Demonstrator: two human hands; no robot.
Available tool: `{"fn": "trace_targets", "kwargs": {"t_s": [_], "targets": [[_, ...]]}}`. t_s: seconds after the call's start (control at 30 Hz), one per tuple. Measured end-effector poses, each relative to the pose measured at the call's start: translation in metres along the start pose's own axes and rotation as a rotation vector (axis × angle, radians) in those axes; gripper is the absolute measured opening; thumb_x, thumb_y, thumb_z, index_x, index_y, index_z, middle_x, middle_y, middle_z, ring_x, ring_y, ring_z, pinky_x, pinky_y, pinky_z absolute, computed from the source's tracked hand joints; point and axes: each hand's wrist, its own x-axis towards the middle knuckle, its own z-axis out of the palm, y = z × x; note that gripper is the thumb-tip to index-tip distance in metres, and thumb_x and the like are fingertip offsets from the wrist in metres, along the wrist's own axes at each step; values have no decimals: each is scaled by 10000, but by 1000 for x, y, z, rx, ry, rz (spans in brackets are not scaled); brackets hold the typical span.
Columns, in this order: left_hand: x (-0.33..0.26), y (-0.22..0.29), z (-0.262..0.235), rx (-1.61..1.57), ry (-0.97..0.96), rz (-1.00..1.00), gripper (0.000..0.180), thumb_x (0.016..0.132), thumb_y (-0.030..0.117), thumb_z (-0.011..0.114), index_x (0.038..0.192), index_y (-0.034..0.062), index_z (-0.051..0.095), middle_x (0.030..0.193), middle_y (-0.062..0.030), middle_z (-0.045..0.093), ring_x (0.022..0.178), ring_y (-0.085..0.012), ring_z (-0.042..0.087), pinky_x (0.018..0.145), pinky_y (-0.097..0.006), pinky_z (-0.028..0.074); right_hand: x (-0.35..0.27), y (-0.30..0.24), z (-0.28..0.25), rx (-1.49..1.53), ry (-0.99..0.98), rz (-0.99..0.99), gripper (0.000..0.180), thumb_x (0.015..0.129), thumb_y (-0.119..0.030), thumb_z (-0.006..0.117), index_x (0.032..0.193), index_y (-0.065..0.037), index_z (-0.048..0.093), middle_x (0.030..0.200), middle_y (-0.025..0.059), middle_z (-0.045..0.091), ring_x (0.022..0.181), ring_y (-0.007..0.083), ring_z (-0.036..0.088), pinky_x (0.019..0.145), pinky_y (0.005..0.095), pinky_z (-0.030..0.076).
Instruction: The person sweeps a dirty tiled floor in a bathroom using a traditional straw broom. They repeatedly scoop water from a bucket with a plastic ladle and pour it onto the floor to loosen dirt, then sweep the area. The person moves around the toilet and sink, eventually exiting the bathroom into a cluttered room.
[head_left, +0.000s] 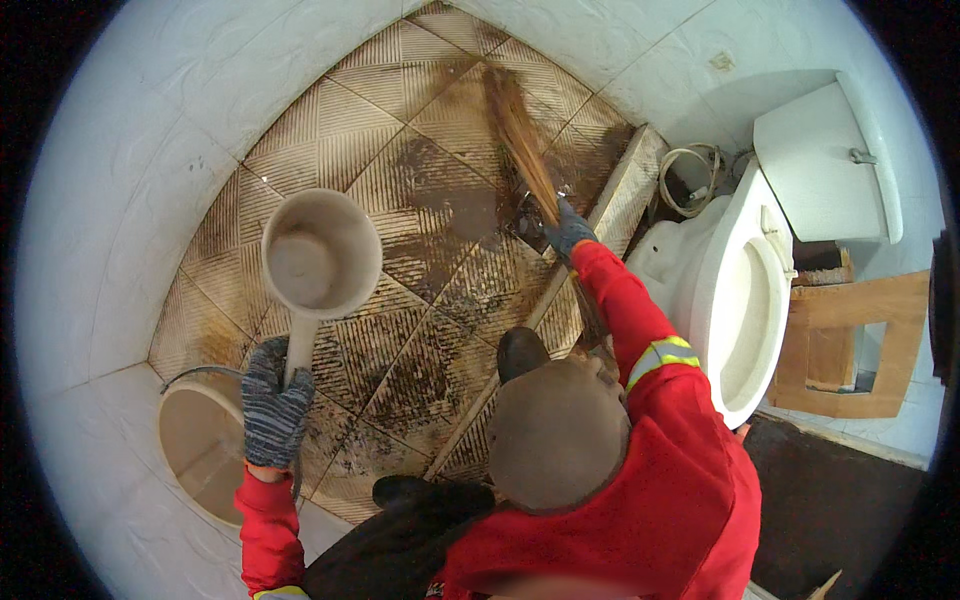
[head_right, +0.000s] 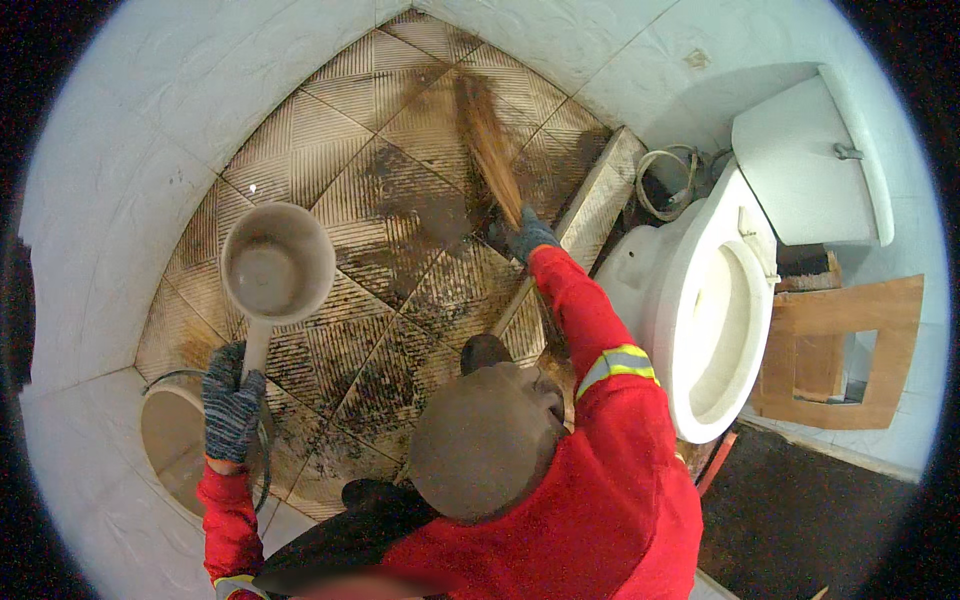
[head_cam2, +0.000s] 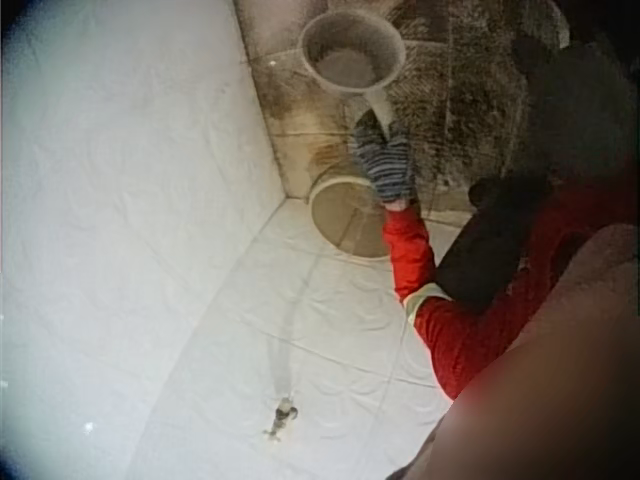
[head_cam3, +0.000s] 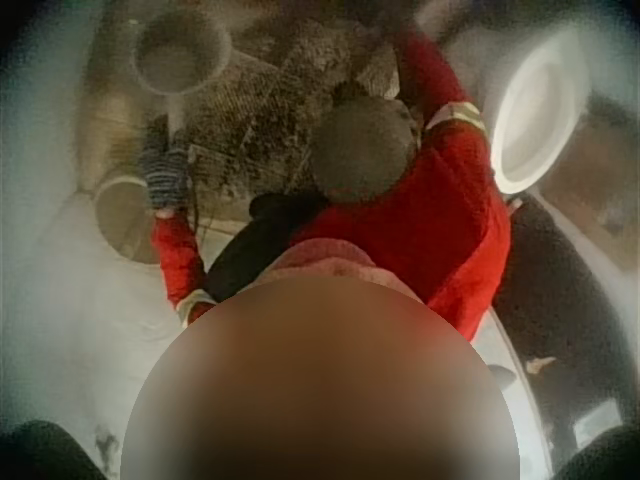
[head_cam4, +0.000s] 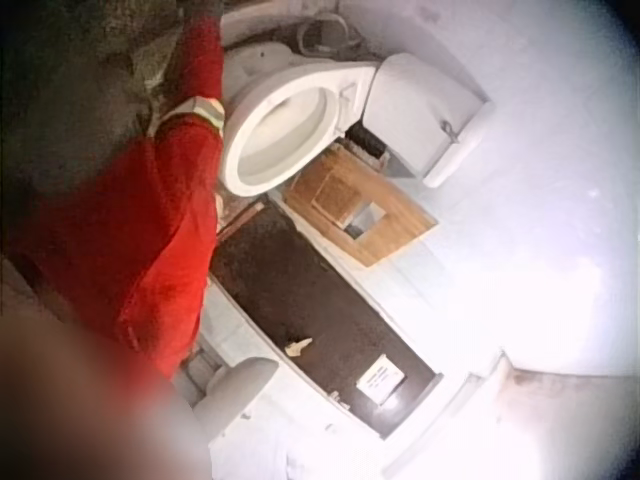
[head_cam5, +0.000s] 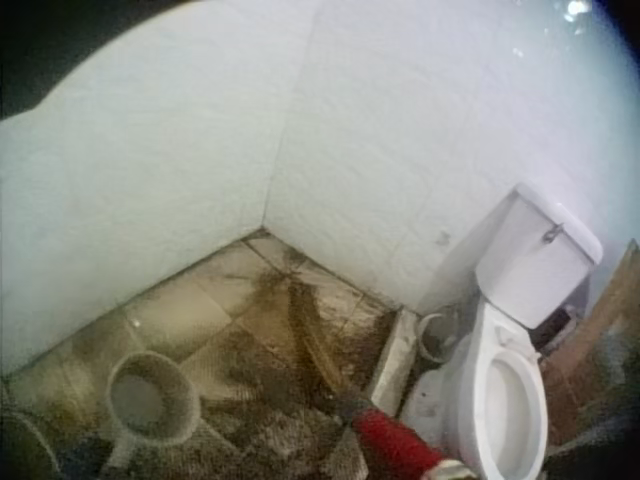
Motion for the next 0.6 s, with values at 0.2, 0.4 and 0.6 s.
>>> {"fn": "trace_targets", "kwargs": {"t_s": [0.2, 0.4, 0.6], "targets": [[12, 4, 19, 1, 50, 54, 303, 766, 16, 534, 1064, -9, 487, 957, -96, 551, 840, -165, 514, 769, -276, 425, 128, 34, 1, -80, -13, 196, 391, 867, -374, 427, 1129, -86, 461, 1022, 151, 558, 849, 271, 537, 738, 372, 444], [8, 6, 18, 113, 90, 34, 297, 769, 23, 535, 1062, 0, 492, 958, -96, 550, 846, -159, 509, 764, -279, 423, 132, 43, 32, -38, -19, 94, 470, 775, -402, 529, 1126, -92, 477, 1044, 161, 557, 897, 301, 533, 768, 383, 445], [25, 23, 27, 40, -34, 26, 321, 798, 39, 522, 1109, 0, 452, 1016, -95, 532, 915, -163, 500, 819, -285, 401, 127, 74, 7, -1, -54, 44, 592, 686, -385, 666, 1152, -84, 460, 1044, 174, 561, 918, 309, 546, 818, 359, 427]]}}
